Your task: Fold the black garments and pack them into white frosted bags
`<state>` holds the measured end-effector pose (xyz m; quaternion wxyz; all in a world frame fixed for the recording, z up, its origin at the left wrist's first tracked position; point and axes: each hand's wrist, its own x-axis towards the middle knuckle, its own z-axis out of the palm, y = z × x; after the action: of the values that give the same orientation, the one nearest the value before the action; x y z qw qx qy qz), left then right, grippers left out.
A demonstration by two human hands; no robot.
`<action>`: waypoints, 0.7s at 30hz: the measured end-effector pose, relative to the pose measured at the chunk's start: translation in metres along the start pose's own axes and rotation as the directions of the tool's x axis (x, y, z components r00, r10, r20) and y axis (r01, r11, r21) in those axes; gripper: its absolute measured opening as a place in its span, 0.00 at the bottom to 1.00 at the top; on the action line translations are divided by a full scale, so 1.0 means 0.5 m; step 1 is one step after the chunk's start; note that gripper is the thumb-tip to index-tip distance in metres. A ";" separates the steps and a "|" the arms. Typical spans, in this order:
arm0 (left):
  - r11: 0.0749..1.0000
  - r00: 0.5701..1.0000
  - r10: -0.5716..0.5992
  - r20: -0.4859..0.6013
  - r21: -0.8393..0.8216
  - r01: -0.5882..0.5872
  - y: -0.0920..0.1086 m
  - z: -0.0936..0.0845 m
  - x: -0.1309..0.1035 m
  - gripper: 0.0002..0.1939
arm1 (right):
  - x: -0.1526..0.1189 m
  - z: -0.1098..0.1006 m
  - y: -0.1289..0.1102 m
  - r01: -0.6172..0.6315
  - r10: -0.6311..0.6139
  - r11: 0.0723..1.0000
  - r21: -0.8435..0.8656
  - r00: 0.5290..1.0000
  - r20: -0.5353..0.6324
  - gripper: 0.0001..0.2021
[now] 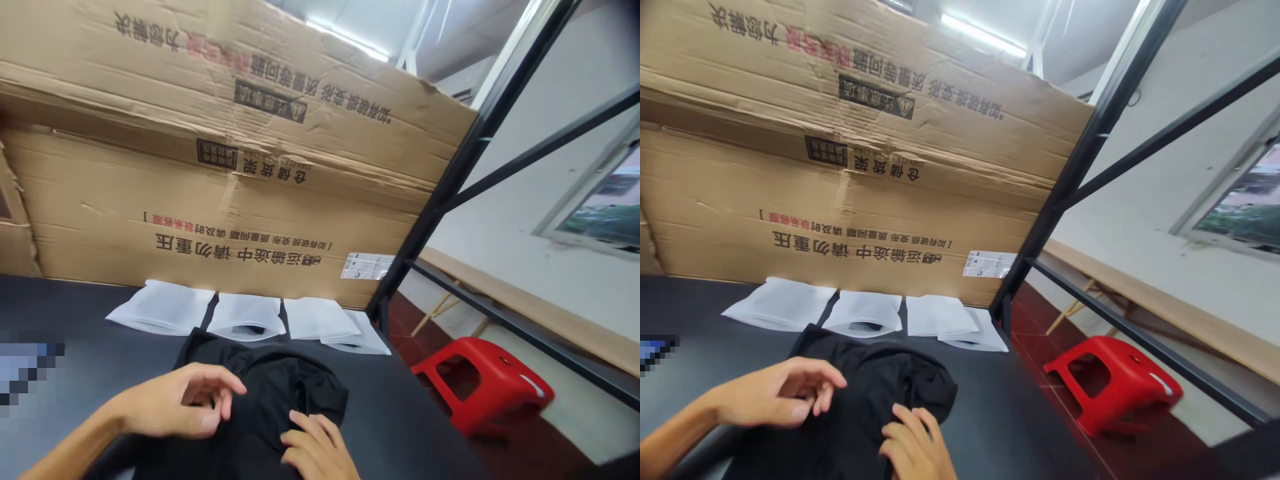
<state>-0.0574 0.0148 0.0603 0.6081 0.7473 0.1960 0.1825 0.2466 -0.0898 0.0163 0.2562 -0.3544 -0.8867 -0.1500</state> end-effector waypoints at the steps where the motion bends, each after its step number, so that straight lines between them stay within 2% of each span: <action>1: 0.998 0.996 -0.013 0.086 0.057 0.008 -0.004 0.011 -0.008 0.40 | 0.000 0.002 0.000 -0.111 0.112 0.992 0.053 0.994 -0.009 0.09; 3: 0.973 0.991 -0.065 0.119 0.229 0.036 -0.021 0.040 -0.020 0.46 | 0.006 0.003 -0.002 -0.363 0.366 0.926 0.106 0.931 -0.009 0.06; 5: 0.926 0.993 -0.103 0.053 0.370 0.076 -0.039 0.067 -0.028 0.40 | 0.016 0.004 -0.005 -0.561 0.564 0.821 0.110 0.826 0.000 0.08; 7: 0.900 0.993 -0.118 0.020 0.424 0.099 -0.044 0.085 -0.035 0.37 | 0.029 0.006 -0.003 -0.653 0.657 0.744 0.142 0.753 0.020 0.10; 8: 0.891 0.990 -0.136 0.028 0.441 0.110 -0.041 0.090 -0.037 0.38 | 0.034 0.007 0.000 -0.670 0.677 0.721 0.175 0.735 0.027 0.10; 10: 0.869 0.986 -0.166 0.017 0.476 0.138 -0.027 0.089 -0.038 0.40 | 0.038 0.008 0.008 -0.673 0.689 0.695 0.252 0.724 0.033 0.06; 12: 0.874 0.982 -0.190 0.003 0.456 0.168 -0.012 0.078 -0.034 0.38 | 0.036 0.008 0.018 -0.668 0.695 0.677 0.310 0.718 0.029 0.04; 15: 0.943 0.973 -0.228 -0.022 0.245 0.226 -0.010 0.040 -0.021 0.28 | 0.025 0.007 0.032 -0.675 0.715 0.653 0.342 0.699 0.015 0.02; 16: 0.955 0.969 -0.243 -0.052 0.162 0.248 -0.015 0.023 -0.017 0.25 | 0.022 0.007 0.035 -0.677 0.719 0.649 0.347 0.695 0.011 0.05; 17: 0.961 0.961 -0.252 -0.111 0.092 0.262 -0.022 0.006 -0.014 0.23 | 0.020 0.007 0.038 -0.677 0.720 0.647 0.351 0.694 0.012 0.10; 19: 0.969 0.919 -0.227 -0.321 0.015 0.245 -0.034 -0.024 -0.010 0.22 | 0.019 0.007 0.039 -0.677 0.715 0.645 0.354 0.698 0.033 0.17; 21: 0.982 0.817 -0.120 -0.564 0.053 0.181 -0.036 -0.039 -0.008 0.24 | 0.023 0.008 0.036 -0.686 0.713 0.639 0.348 0.698 0.068 0.21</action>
<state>-0.0721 0.0322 0.0461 0.4970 0.6743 0.4326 0.3335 0.2508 -0.0693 0.0211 0.3859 -0.6125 -0.6816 0.1062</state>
